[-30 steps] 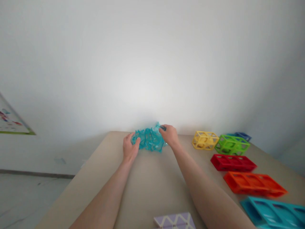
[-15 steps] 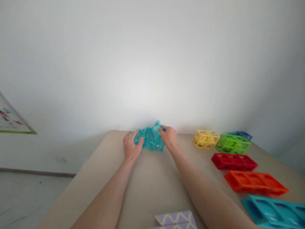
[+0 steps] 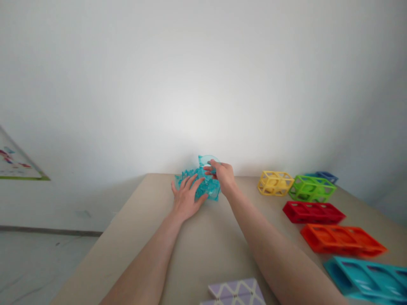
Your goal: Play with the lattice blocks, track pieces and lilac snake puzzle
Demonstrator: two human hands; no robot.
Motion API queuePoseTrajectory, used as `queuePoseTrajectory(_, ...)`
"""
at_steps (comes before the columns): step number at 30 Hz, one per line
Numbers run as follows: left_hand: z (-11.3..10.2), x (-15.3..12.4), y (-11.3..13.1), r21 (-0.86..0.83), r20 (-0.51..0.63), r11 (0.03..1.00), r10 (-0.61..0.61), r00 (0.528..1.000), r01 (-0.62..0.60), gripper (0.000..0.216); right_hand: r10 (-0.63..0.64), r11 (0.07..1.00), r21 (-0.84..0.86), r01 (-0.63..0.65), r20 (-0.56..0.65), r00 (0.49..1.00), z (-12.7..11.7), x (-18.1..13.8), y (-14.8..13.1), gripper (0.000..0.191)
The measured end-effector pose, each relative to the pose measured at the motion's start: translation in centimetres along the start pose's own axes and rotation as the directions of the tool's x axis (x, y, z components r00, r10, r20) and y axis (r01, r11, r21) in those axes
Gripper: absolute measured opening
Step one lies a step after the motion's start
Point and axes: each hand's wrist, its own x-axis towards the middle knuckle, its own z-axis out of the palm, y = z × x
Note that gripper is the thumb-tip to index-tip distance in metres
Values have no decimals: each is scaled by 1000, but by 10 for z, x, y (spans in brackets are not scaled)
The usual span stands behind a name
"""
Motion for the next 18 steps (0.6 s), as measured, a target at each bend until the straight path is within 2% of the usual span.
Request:
queuePoseTrajectory(4, -1, 0, 3, 20, -11, 1000, -6, 1000, 6, 50, 38, 985, -166, -49, -66, 997, -12, 2, 6, 42)
queuePoseTrajectory(6, -2, 0, 5, 44, -19, 999, -9, 1000, 10, 49, 35, 965, -259, -49, -58, 998, -16, 1, 9, 35)
queuePoseTrajectory(8, -3, 0, 5, 56, -68, 998, -21, 997, 25, 47, 26, 945, -326, -30, -14, 1000, -16, -1, 11, 35)
queuePoseTrajectory(10, -3, 1, 1, 35, -164, 997, -60, 985, 67, 44, 16, 929, -369, -5, 28, 999, -15, -2, 12, 37)
queuePoseTrajectory(12, -1, 3, -7, -22, -274, 987, -158, 949, 158, 41, 15, 918, -395, 7, 53, 998, -15, -1, 12, 43)
queuePoseTrajectory(14, 1, 4, -17, -121, -328, 955, -296, 897, 271, 40, 22, 914, -406, 9, 71, 997, -15, 0, 14, 47)
queuePoseTrajectory(16, 4, 6, -24, -230, -301, 905, -416, 858, 358, 40, 23, 916, -402, 17, 95, 995, -16, 1, 17, 47)
queuePoseTrajectory(18, 5, 6, -28, -317, -246, 865, -471, 847, 390, 40, 12, 921, -389, 37, 122, 992, -16, 3, 20, 43)
